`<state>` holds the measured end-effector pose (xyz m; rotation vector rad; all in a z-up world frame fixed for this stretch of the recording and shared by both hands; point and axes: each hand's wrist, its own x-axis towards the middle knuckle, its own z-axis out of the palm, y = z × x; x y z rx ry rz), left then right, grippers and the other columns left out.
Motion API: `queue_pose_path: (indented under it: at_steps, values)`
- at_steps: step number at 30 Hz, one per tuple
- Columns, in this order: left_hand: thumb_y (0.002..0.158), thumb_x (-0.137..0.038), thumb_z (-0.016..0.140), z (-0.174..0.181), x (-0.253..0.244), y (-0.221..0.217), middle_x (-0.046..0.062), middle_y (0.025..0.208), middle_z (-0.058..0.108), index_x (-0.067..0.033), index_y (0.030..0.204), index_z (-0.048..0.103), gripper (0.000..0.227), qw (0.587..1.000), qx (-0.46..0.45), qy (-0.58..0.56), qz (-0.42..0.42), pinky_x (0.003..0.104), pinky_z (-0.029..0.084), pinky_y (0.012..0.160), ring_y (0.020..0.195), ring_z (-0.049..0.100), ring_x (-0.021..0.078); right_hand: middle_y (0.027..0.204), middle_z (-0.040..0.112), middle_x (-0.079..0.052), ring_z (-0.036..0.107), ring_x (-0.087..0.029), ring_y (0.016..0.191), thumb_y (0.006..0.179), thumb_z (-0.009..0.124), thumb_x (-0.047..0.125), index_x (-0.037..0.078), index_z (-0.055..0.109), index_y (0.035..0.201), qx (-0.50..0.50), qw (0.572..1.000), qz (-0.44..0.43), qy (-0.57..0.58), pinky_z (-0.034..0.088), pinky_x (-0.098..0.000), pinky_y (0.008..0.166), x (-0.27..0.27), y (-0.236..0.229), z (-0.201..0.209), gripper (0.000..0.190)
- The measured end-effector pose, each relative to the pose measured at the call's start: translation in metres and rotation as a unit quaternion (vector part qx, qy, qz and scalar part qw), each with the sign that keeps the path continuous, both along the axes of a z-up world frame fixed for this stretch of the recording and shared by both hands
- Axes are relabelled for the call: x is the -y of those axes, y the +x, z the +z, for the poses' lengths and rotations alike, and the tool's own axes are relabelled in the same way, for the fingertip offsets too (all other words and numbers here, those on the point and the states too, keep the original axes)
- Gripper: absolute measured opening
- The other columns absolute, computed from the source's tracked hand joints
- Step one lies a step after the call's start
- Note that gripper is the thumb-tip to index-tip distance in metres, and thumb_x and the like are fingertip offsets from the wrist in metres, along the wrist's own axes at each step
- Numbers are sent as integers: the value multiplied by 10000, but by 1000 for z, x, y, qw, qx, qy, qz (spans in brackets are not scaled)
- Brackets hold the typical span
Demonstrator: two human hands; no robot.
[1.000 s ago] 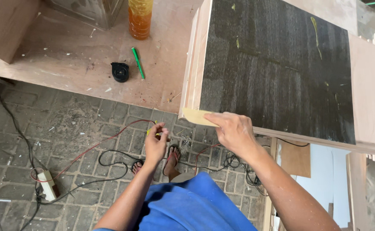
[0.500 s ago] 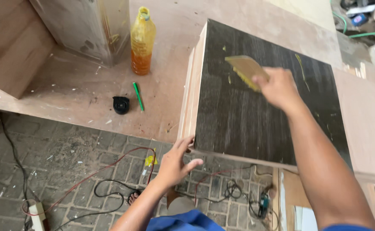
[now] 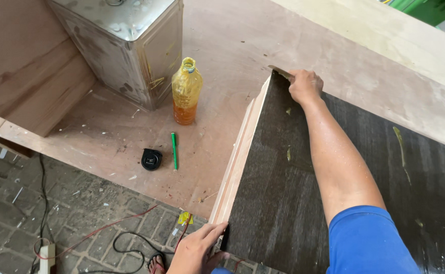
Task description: The person pours yellow adhesive from a plastic bottle onto a grey laminate sheet and spreads it evenly across the surface using a notched wooden spreader.
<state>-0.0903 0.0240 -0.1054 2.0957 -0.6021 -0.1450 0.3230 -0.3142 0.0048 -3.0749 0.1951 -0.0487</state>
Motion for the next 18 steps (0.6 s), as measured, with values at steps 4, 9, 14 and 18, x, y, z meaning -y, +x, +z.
queue_pose_path:
  at_steps: [4,9,14,18]
  values:
    - [899,-480,785,-2,0,-2,35,1301,651,-164,1430,553,660,1000,12,-18,4,378,577,780,1042,709,253,754,669,-19,636,-259,742,934,473,-26,298,735,910,0,999,40,-12,486,-403,692,-4,6,-6,418]
    - [913,-563,734,-1,2,-1,19,1287,667,-185,1426,564,659,1000,11,-11,16,368,583,855,1060,735,230,908,717,-60,652,-244,801,969,485,52,260,729,1247,-46,998,15,48,514,-372,749,-7,-7,24,425]
    - [915,-516,766,-5,3,-1,32,1284,676,-154,1401,594,630,999,33,-35,17,348,578,867,1063,731,218,829,664,-28,589,-168,660,1056,522,77,155,717,1164,-71,996,-50,8,521,-311,661,-25,13,13,236]
    - [901,-504,785,-9,4,-2,21,1278,685,-160,1396,599,631,998,28,-44,18,352,581,856,1055,733,223,957,714,-96,665,-267,805,988,527,79,186,733,1190,-90,995,-18,-30,535,-377,736,-36,15,20,308]
